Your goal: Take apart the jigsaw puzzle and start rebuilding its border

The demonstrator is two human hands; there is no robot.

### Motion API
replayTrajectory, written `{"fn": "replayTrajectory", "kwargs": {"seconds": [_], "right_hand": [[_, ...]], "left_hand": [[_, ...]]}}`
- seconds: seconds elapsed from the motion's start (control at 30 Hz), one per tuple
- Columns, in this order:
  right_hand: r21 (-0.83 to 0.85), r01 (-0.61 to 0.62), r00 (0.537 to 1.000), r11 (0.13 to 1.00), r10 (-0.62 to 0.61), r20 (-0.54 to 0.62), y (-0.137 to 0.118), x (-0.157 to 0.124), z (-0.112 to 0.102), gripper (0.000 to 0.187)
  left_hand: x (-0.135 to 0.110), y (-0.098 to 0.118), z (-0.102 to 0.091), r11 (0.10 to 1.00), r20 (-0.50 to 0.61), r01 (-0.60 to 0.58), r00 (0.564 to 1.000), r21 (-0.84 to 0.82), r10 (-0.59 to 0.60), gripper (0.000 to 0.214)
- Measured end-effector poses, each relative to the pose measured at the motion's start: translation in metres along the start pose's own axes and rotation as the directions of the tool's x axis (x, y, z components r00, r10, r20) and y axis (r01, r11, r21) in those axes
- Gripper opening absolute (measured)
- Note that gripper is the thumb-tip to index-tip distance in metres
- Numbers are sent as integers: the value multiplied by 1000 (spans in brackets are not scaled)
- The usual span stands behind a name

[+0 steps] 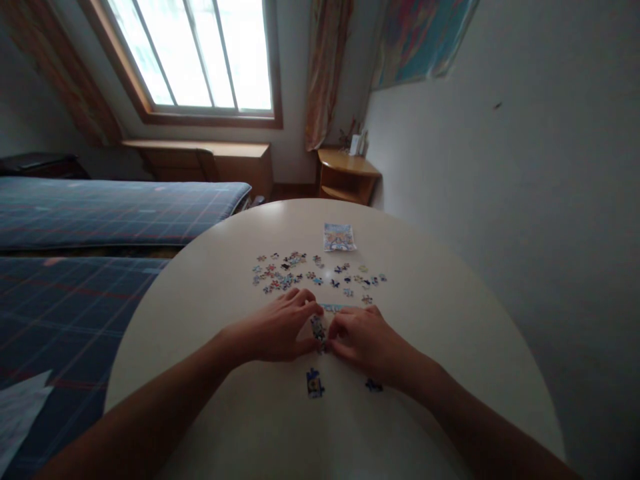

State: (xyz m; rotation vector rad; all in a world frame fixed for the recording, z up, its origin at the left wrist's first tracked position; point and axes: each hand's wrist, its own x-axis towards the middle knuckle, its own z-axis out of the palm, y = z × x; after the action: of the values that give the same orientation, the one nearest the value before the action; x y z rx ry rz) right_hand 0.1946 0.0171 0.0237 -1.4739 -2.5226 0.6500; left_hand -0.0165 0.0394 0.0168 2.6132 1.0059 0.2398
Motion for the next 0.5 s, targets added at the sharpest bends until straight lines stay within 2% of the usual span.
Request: {"fn": "replayTrajectory", "kwargs": {"seconds": [0.23, 0.5], "right_hand": [[-1, 56, 998, 998, -56, -7, 10, -3, -12, 4], [-12, 65, 997, 998, -65, 48, 3, 1, -3, 6]], "left_hand": [[2, -4, 5, 1000, -20, -20, 1000, -6, 20, 40], [2, -7, 2, 996, -15, -58, 998, -61, 58, 34]]}}
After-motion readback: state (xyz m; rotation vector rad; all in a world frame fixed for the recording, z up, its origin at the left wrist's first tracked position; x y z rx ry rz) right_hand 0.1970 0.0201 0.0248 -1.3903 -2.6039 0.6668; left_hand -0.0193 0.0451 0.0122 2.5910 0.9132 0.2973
